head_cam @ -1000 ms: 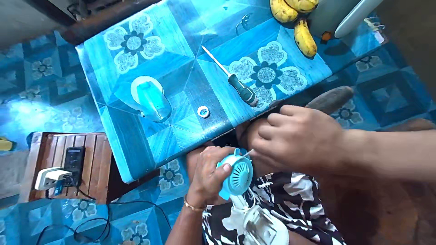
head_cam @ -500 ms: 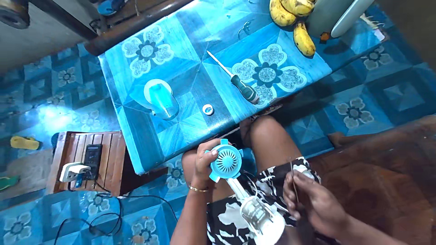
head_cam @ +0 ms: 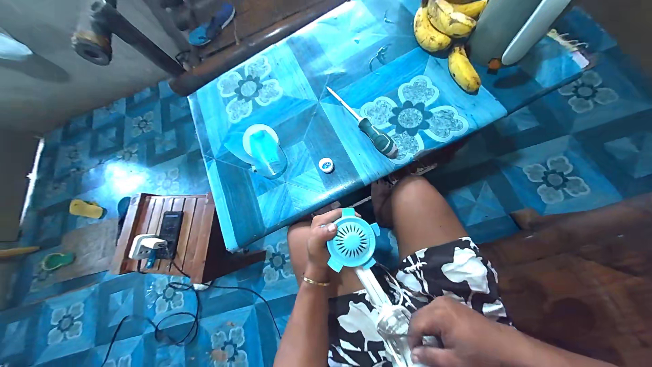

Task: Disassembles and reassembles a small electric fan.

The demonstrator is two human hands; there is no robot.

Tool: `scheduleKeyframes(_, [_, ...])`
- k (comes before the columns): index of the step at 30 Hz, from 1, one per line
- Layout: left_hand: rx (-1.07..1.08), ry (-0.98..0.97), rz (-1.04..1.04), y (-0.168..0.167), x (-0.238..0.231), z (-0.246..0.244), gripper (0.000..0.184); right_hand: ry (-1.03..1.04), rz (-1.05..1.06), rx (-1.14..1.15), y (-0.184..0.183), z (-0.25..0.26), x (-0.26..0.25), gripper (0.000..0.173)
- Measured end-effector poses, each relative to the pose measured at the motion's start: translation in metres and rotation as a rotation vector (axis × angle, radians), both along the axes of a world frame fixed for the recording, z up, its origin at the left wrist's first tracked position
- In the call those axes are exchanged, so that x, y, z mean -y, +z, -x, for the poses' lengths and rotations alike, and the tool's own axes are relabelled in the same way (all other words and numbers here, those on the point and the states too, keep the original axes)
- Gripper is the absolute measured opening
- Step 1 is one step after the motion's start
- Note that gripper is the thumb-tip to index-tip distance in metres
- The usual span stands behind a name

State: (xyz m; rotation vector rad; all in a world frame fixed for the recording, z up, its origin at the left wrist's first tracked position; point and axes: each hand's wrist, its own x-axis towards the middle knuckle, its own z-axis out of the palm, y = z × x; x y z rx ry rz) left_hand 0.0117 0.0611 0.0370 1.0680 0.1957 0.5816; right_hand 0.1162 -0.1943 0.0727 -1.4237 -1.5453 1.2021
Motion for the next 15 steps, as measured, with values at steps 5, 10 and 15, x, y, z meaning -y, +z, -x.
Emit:
scheduleKeyframes(5, [0.158, 0.068, 0.283, -0.011, -0.005, 0.006, 0.032, 0.083, -0.022, 0.001, -0.003, 0.012, -0.003, 0.027])
scheduleKeyframes(10, [0.097, 0.220, 0.527, -0.004, -0.001, 0.011, 0.028, 0.087, -0.048, 0.010, -0.006, 0.014, -0.002, 0.027])
scheduleKeyframes(15, [-0.055, 0.323, 0.630, 0.009, 0.001, 0.002, 0.030, 0.048, 0.006, 0.019, -0.007, 0.012, -0.002, 0.032])
